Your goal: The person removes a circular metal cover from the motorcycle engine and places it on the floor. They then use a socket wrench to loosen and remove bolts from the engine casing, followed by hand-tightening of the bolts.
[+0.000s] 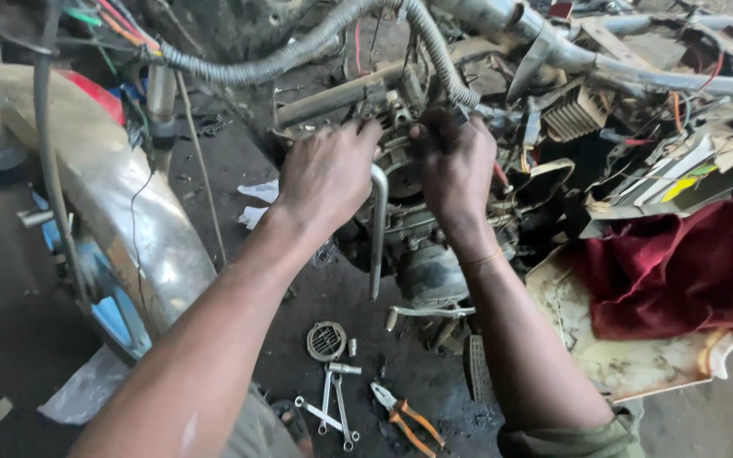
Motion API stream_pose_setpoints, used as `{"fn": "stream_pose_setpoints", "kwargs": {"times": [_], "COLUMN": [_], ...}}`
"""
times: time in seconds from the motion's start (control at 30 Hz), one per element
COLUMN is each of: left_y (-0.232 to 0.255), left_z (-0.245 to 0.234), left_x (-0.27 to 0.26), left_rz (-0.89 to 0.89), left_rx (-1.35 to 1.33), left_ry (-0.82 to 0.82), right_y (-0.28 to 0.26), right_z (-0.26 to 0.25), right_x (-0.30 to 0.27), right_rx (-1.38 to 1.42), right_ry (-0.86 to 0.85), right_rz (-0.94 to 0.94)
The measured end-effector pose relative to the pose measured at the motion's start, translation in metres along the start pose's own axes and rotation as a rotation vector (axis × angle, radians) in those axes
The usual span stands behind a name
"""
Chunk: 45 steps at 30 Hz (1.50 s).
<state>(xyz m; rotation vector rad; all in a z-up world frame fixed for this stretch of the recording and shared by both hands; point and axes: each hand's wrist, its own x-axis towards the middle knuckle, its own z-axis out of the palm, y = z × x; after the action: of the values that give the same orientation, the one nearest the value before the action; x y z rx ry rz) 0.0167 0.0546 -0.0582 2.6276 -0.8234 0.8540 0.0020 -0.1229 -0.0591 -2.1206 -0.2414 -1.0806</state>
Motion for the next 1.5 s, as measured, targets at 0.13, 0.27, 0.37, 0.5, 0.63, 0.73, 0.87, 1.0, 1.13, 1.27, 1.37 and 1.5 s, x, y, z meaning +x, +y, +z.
{"fn": "stream_pose_setpoints", "kwargs": {"times": [0.13,0.27,0.37,0.5,0.63,0.73,0.87,1.0,1.13,1.27,1.37,1.5], "left_y": [-0.004,-0.001,-0.002,-0.002,-0.002,-0.003,0.004,0.007,0.006,0.002,0.008,0.004], "left_z": [-0.012,-0.014,-0.008,-0.008,-0.008,-0.006,-0.011,-0.005,-0.001,0.003,-0.009,0.005], "left_x": [-0.005,0.001,0.008,0.014,0.016,0.014,0.007,0.003,-0.002,0.001,-0.002,0.0], "left_rz": [0.033,0.02,-0.025,-0.059,-0.093,-0.097,-0.08,-0.031,0.019,0.041,0.003,-0.026], "left_rx": [-0.04,-0.061,-0.051,-0.063,-0.059,-0.058,-0.09,-0.059,-0.023,-0.052,-0.113,-0.077], "left_ry": [0.037,0.027,-0.038,-0.075,-0.098,-0.087,-0.007,0.055,0.11,0.111,0.089,0.084], "right_y": [-0.002,-0.004,-0.013,-0.021,-0.014,-0.004,-0.004,-0.004,-0.001,-0.013,-0.015,-0.016], "right_z": [0.001,-0.003,-0.009,-0.012,-0.005,0.001,0.005,0.003,0.0,-0.008,-0.005,-0.009], "right_x": [-0.003,-0.002,-0.002,0.0,-0.004,-0.006,-0.003,-0.003,0.001,0.0,-0.005,-0.004], "right_rx": [-0.024,0.001,-0.001,0.028,0.001,-0.033,-0.071,-0.144,-0.111,-0.066,-0.05,-0.018], "right_ry": [0.014,0.023,-0.004,-0.003,0.02,0.026,0.017,-0.001,-0.036,-0.05,-0.039,0.003], "right_rz": [-0.046,-0.037,-0.033,-0.006,0.011,-0.013,-0.061,-0.072,0.019,0.087,0.122,0.123]}}
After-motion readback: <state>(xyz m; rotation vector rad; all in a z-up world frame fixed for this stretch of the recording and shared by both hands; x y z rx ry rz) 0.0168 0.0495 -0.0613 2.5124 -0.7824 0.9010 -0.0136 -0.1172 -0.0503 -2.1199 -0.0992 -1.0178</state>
